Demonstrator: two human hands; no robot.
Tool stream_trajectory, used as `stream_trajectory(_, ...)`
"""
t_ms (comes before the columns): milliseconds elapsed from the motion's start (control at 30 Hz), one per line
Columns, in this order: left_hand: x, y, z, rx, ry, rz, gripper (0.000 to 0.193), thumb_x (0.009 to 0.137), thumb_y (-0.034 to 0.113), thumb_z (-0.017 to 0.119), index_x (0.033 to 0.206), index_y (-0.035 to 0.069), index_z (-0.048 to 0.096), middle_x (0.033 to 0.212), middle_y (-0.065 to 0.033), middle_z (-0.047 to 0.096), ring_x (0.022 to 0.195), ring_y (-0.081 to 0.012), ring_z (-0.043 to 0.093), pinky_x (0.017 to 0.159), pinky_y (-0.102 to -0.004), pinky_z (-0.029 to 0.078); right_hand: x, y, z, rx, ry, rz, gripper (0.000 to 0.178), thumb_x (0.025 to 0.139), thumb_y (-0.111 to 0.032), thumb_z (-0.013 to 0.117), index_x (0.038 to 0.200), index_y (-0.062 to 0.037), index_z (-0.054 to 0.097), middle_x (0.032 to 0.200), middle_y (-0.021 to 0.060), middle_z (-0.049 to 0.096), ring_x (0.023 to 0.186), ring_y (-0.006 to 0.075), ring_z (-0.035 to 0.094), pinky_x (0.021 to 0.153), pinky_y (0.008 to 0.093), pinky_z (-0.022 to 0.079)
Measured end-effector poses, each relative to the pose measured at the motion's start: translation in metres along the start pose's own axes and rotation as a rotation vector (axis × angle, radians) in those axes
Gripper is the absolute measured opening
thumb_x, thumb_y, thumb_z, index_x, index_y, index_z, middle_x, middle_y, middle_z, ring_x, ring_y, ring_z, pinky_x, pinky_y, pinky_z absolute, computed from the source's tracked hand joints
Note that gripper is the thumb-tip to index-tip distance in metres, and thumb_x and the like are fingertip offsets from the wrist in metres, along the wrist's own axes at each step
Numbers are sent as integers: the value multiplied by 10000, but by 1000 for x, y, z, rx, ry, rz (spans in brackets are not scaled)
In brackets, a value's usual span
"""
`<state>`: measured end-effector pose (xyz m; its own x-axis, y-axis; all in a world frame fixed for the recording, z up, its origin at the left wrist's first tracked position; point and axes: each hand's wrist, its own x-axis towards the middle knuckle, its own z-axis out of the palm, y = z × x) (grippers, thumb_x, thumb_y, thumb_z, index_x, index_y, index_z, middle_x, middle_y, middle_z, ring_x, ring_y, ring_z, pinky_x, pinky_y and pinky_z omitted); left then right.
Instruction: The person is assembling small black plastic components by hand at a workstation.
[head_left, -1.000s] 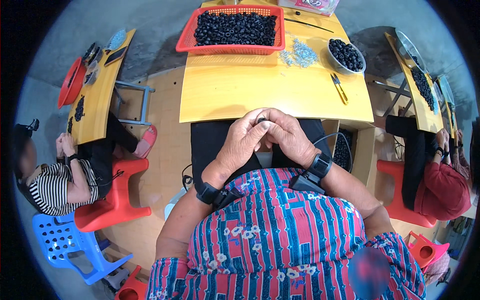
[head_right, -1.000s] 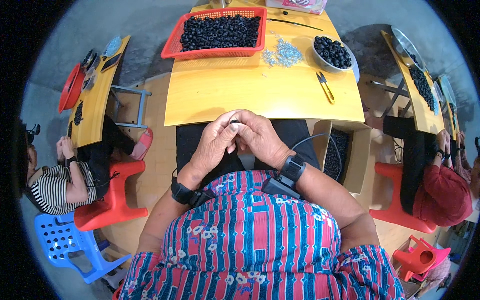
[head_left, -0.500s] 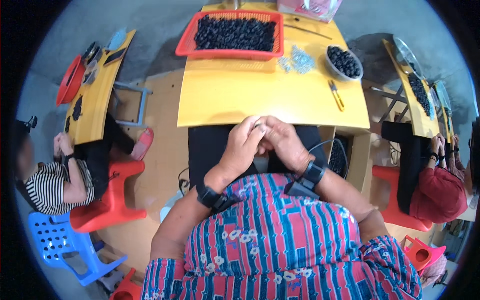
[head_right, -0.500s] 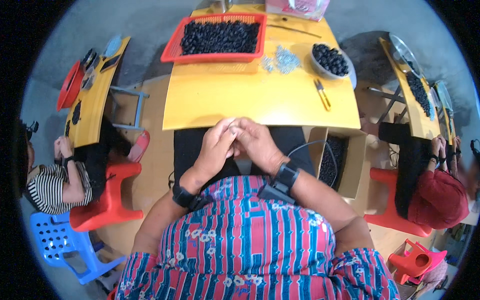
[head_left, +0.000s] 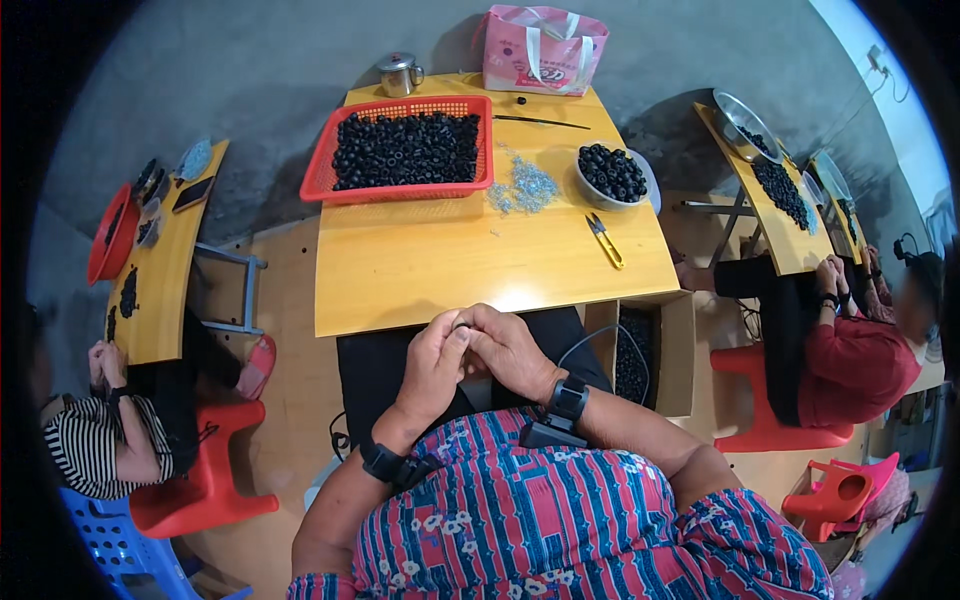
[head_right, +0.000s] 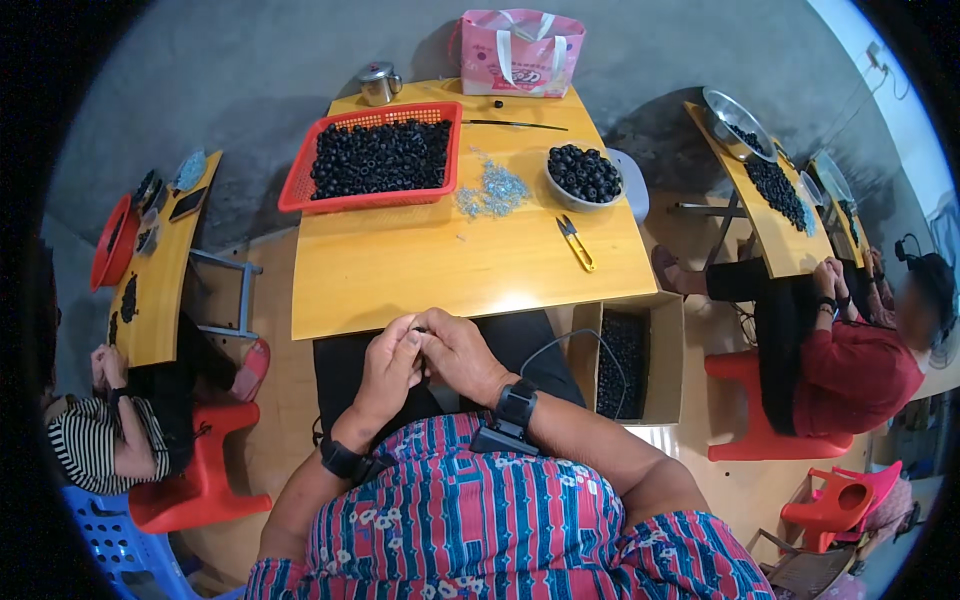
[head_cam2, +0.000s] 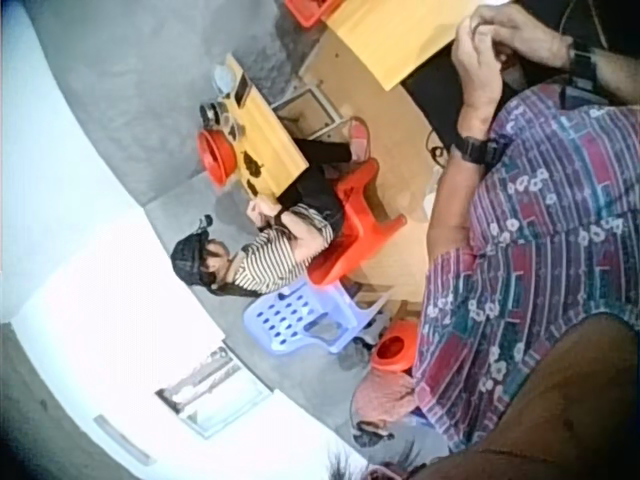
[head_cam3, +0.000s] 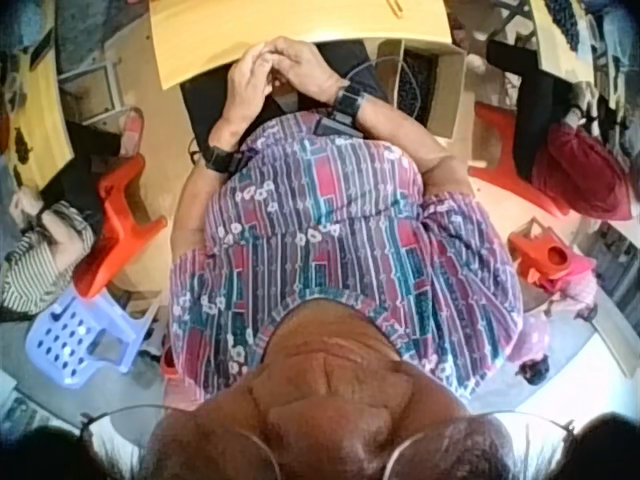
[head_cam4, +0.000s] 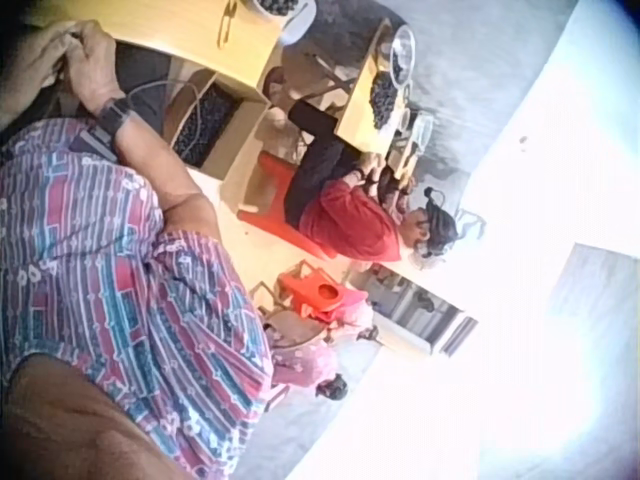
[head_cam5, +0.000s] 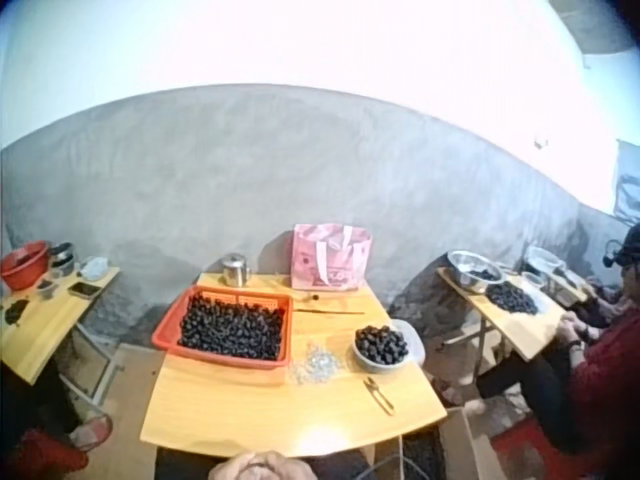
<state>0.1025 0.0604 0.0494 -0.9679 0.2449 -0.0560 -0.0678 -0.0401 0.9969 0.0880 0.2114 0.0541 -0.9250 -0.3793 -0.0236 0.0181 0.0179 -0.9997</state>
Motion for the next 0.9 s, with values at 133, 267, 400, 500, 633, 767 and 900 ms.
stream_trajectory(133, 2, -6, 4, 30, 36, 38, 338, 1022, 249, 431, 1225, -8, 515, 702, 41, 448, 541, -20, 386, 461, -179, 329, 3, 6, 2, 43, 13, 9, 150, 974, -111, 484, 997, 22, 550, 735, 50, 585, 628, 97, 583, 569, 249, 505)
stream_trajectory(267, 5, 9, 6, -103, 45, -64, 271, 1003, 157, 463, 1190, -18, 552, 791, -8, 570, 624, -49, 509, 539, -185, 414, 5, 9, -1, 228, 32, 86, 167, 989, -146, 496, 981, 4, 570, 765, 32, 583, 651, 88, 559, 611, 234, 487)
stream_trajectory(400, 1, 17, -1, -178, -4, 43, 277, 958, 105, 556, 1218, 9, 573, 850, -15, 584, 666, -64, 518, 605, -200, 436, 7, -2, -8, 741, -133, 187, 234, 998, -255, 508, 971, -37, 588, 755, -3, 533, 620, 99, 507, 617, 246, 471)
stream_trajectory(500, 12, -9, -8, 148, 151, 301, 214, 904, 51, 615, 1114, 18, 642, 840, -17, 589, 699, -73, 517, 648, -222, 453, 6, -1, -9, 886, -115, 342, 243, 1000, -272, 508, 982, -43, 588, 729, -21, 494, 594, 89, 454, 622, 260, 467)
stream_trajectory(633, 10, -6, -9, 203, 201, 250, 161, 875, 45, 653, 1032, 17, 678, 818, -14, 575, 729, -78, 515, 673, -230, 452, 5, 1, -9, 958, -119, 397, 247, 1001, -291, 508, 981, -55, 580, 730, -26, 474, 611, 91, 433, 624, 269, 449)
stream_trajectory(767, 8, -7, -8, 52, 181, 145, 171, 885, 69, 658, 1043, 4, 673, 800, 11, 557, 693, -67, 492, 634, -217, 436, 4, 2, -10, 996, -149, 411, 246, 999, -302, 508, 974, -65, 572, 723, -31, 462, 620, 100, 428, 625, 273, 437)
stream_trajectory(900, 6, -5, -7, -135, 135, 38, 175, 902, 95, 651, 1051, 4, 668, 792, 35, 545, 630, -36, 449, 550, -186, 388, 5, 5, -12, 999, -160, 425, 255, 1001, -316, 500, 967, -73, 569, 722, -29, 466, 625, 100, 434, 625, 270, 432)
